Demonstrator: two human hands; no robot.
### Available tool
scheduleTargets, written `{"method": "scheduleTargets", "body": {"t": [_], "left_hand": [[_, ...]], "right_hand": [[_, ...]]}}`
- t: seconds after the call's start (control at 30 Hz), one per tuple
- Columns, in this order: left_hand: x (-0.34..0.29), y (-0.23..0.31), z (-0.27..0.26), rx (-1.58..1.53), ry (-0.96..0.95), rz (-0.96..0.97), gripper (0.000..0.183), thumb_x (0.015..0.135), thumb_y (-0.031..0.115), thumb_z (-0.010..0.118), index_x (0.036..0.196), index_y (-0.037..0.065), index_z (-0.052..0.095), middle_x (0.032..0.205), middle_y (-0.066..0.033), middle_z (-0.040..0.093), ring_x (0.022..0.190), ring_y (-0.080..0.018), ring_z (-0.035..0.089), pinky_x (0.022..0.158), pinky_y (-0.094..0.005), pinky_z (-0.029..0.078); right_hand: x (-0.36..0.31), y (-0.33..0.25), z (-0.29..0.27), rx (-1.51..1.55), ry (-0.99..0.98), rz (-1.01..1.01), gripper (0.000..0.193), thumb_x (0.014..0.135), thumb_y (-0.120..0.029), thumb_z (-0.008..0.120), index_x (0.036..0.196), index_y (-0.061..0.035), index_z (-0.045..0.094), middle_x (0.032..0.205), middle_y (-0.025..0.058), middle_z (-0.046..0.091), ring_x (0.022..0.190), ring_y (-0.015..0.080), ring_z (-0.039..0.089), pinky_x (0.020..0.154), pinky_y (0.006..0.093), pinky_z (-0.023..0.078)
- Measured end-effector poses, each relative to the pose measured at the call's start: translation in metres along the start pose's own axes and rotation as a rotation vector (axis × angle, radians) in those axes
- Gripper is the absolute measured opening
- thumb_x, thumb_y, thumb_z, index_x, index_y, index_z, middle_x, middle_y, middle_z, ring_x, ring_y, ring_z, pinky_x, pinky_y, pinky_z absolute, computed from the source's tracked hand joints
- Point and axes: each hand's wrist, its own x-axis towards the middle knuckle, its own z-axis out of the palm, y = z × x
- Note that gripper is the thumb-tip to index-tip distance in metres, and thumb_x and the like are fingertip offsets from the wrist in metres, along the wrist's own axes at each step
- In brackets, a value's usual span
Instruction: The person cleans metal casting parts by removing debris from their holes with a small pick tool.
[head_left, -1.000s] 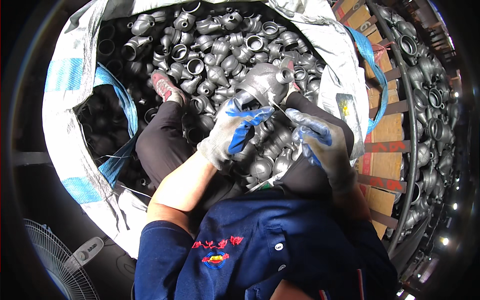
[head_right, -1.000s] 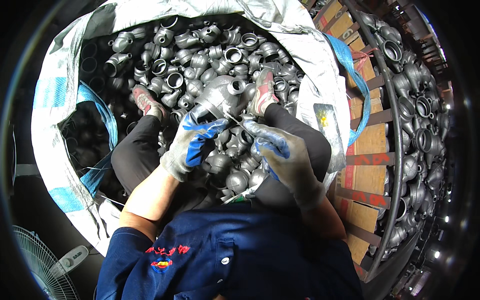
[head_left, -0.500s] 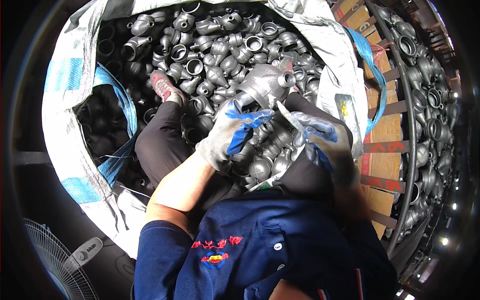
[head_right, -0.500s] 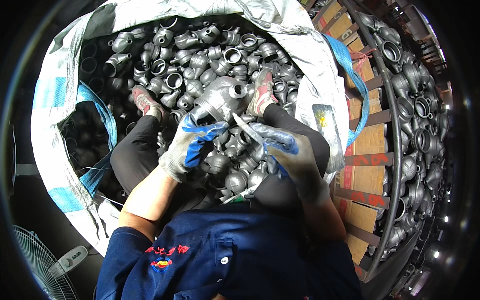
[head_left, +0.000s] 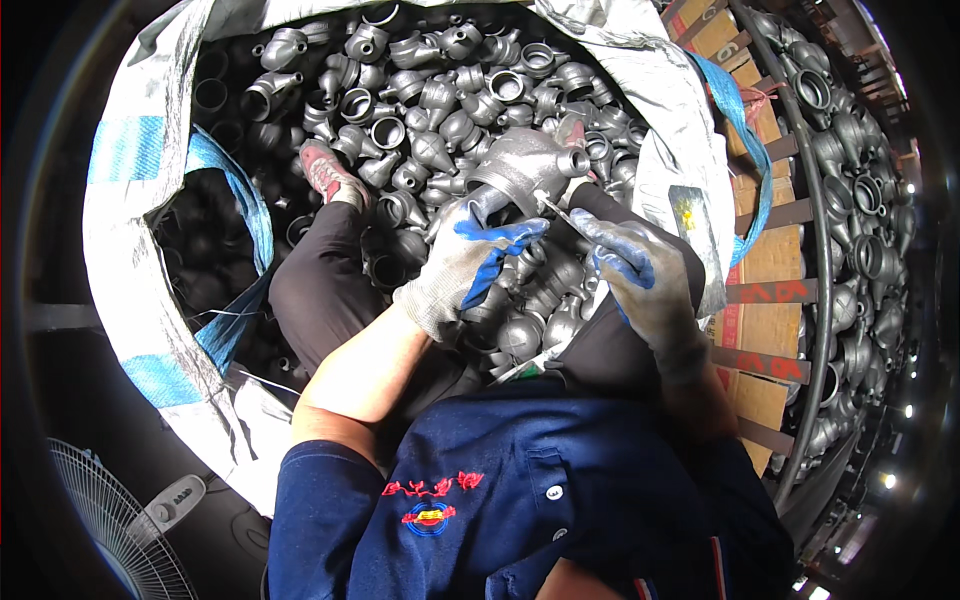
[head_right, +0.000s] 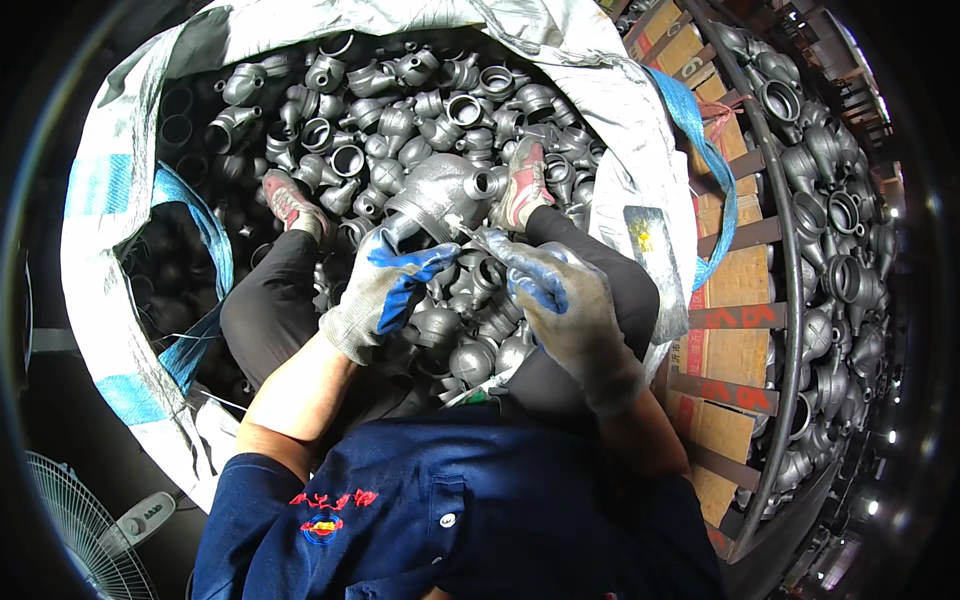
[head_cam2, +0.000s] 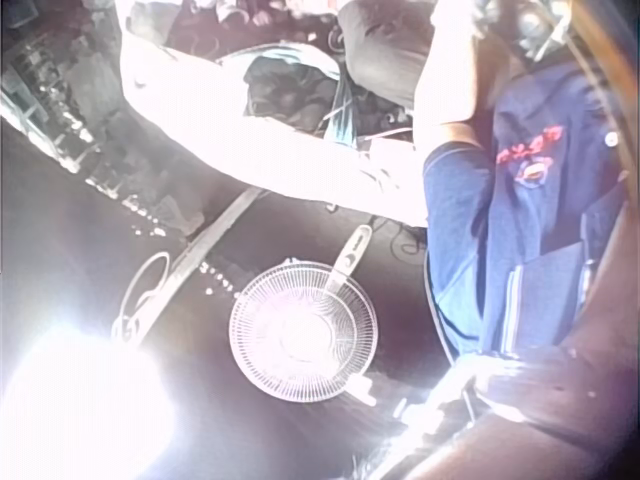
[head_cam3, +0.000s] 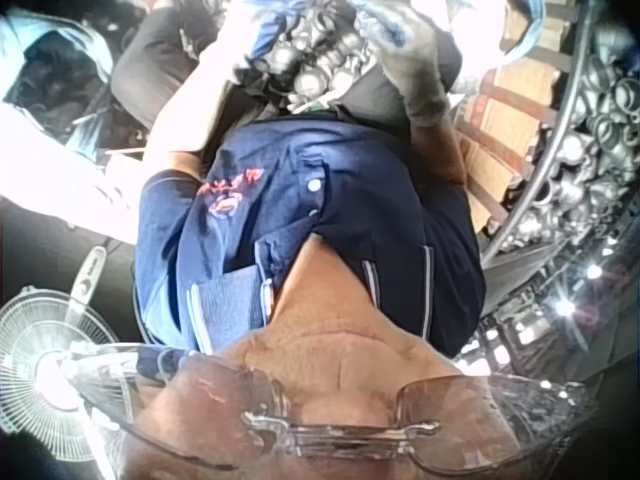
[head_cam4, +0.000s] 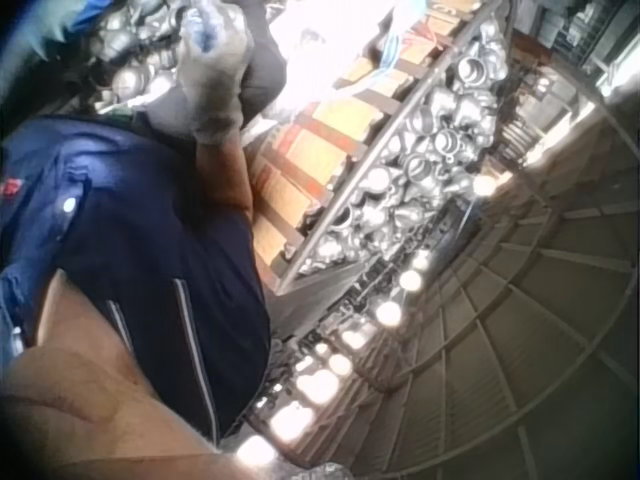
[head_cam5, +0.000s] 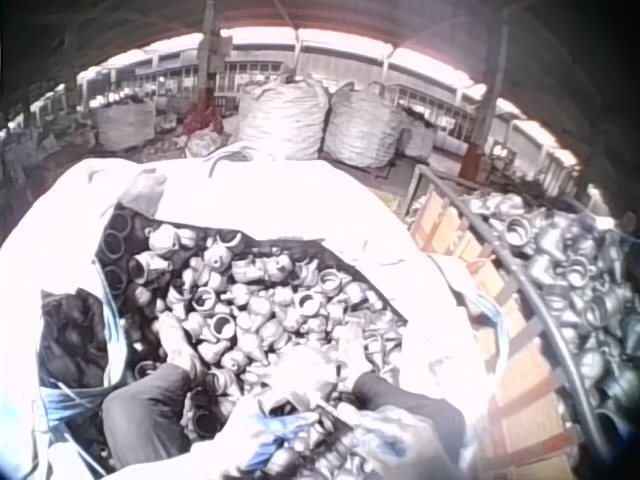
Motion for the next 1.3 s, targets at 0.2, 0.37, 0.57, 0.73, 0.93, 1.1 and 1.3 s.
{"method": "scheduleTargets", "body": {"t": [0.2, 0.37, 0.57, 0.73, 0.93, 1.1, 1.3], "left_hand": [[-0.001, 0.005, 0.003, 0.078, 0.031, -0.034, 0.035, 0.085, 0.007, 0.069, 0.119, -0.001, 0.061, 0.107, -0.0063, 0.067, 0.093, -0.0116, 0.06, 0.084, -0.0274, 0.049], [0.001, 0.001, 0.001, -0.12, 0.036, -0.092, 0.037, 0.086, 0.0, 0.068, 0.122, 0.002, 0.058, 0.088, -0.0036, 0.067, 0.057, -0.0016, 0.053, 0.043, -0.0158, 0.037], [0.003, -0.007, -0.001, -0.047, 0.054, -0.024, 0.035, 0.086, 0.002, 0.068, 0.12, 0.003, 0.059, 0.088, -0.0022, 0.067, 0.057, -0.0014, 0.053, 0.044, -0.0156, 0.038], [0.004, -0.009, -0.004, -0.012, 0.017, 0.027, 0.034, 0.086, 0.002, 0.068, 0.119, 0.003, 0.06, 0.092, -0.0007, 0.066, 0.068, -0.0024, 0.057, 0.055, -0.0169, 0.044], [0.003, -0.01, -0.003, -0.066, 0.029, 0.022, 0.036, 0.086, 0.0, 0.068, 0.121, 0.001, 0.059, 0.099, -0.0027, 0.066, 0.079, -0.0054, 0.06, 0.069, -0.0202, 0.05], [0.006, -0.012, -0.004, 0.101, 0.051, 0.04, 0.037, 0.085, -0.001, 0.068, 0.121, -0.002, 0.058, 0.101, -0.0042, 0.066, 0.084, -0.0069, 0.061, 0.073, -0.0209, 0.05], [0.006, -0.019, -0.008, 0.074, 0.068, -0.034, 0.038, 0.085, -0.002, 0.068, 0.122, -0.003, 0.058, 0.102, -0.0045, 0.066, 0.084, -0.0072, 0.061, 0.074, -0.0214, 0.051]], "right_hand": [[0.002, -0.006, 0.008, 0.014, 0.129, 0.05, 0.042, 0.075, 0.008, 0.066, 0.115, -0.0017, 0.063, 0.099, 0.0148, 0.066, 0.083, 0.0304, 0.066, 0.075, 0.0333, 0.055], [0.0, -0.009, 0.013, -0.25, 0.08, -0.033, 0.044, 0.073, 0.008, 0.066, 0.115, -0.0043, 0.063, 0.099, 0.014, 0.065, 0.083, 0.0327, 0.065, 0.074, 0.0353, 0.055], [0.001, -0.002, 0.009, 0.013, 0.114, 0.019, 0.042, 0.074, 0.007, 0.066, 0.114, -0.0039, 0.063, 0.099, 0.0148, 0.065, 0.084, 0.0314, 0.066, 0.073, 0.036, 0.054], [0.001, 0.003, 0.008, -0.001, 0.067, 0.008, 0.038, 0.077, 0.006, 0.064, 0.114, -0.0009, 0.063, 0.101, 0.0166, 0.065, 0.086, 0.0299, 0.066, 0.075, 0.0352, 0.054], [0.001, 0.001, 0.011, 0.217, 0.108, 0.162, 0.036, 0.078, 0.006, 0.064, 0.114, -0.0014, 0.063, 0.101, 0.016, 0.066, 0.087, 0.0296, 0.066, 0.077, 0.0346, 0.054], [0.005, -0.002, 0.009, -0.027, 0.074, 0.048, 0.038, 0.079, 0.006, 0.063, 0.116, -0.0041, 0.064, 0.101, 0.014, 0.066, 0.088, 0.029, 0.066, 0.077, 0.0347, 0.054], [0.007, -0.003, 0.012, -0.074, 0.122, 0.016, 0.038, 0.078, 0.005, 0.063, 0.114, -0.0047, 0.065, 0.1, 0.014, 0.066, 0.087, 0.0297, 0.066, 0.077, 0.0355, 0.053]]}}
